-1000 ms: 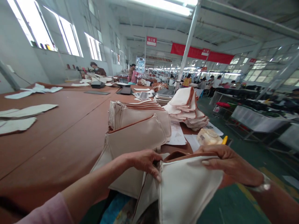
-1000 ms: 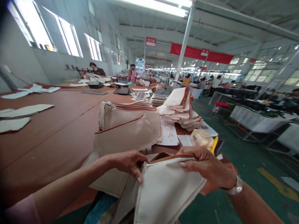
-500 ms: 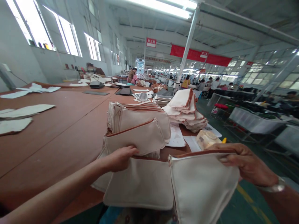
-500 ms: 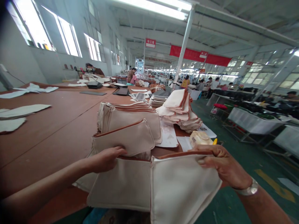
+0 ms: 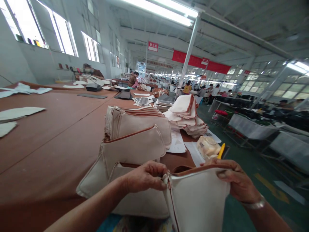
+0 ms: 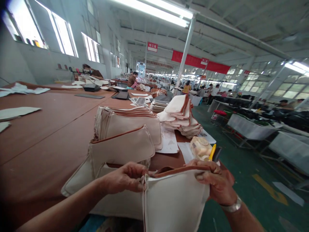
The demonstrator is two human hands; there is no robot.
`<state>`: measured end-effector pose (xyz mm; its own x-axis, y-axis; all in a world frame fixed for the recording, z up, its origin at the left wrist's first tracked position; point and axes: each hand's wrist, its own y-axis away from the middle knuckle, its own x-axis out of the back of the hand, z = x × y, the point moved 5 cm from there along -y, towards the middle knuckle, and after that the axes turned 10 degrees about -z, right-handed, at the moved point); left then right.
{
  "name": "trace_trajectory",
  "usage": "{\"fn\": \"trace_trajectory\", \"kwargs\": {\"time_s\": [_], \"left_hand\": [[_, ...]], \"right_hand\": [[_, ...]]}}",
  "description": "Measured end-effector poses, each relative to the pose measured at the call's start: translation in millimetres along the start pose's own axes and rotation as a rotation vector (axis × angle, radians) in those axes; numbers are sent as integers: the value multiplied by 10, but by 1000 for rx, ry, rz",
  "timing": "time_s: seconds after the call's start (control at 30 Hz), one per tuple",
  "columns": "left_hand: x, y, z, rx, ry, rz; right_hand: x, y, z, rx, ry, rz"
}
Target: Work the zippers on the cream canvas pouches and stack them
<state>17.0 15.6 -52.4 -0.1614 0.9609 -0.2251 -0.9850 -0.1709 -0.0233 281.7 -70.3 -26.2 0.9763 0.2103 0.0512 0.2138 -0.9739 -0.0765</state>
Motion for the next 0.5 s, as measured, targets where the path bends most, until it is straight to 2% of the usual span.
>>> {"fn": "trace_trajectory", "kwargs": {"time_s": [0.1, 0.2, 0.3, 0.37, 0.5], "left_hand": [[-88, 52, 119, 18, -47, -27], [-218, -18, 200, 88, -170, -105], [-315, -122, 261, 104, -298, -151], [-345, -148, 310, 99, -371, -151], [-374, -86, 388, 148, -419, -144]], "right_hand": [[-102, 37, 199, -137, 262, -123], [-384, -3, 118, -120, 443, -237], [-762, -95, -109, -13, 278, -319], [-966, -154, -173, 27, 122, -351], [-1123, -184, -28, 12, -41, -313]]}}
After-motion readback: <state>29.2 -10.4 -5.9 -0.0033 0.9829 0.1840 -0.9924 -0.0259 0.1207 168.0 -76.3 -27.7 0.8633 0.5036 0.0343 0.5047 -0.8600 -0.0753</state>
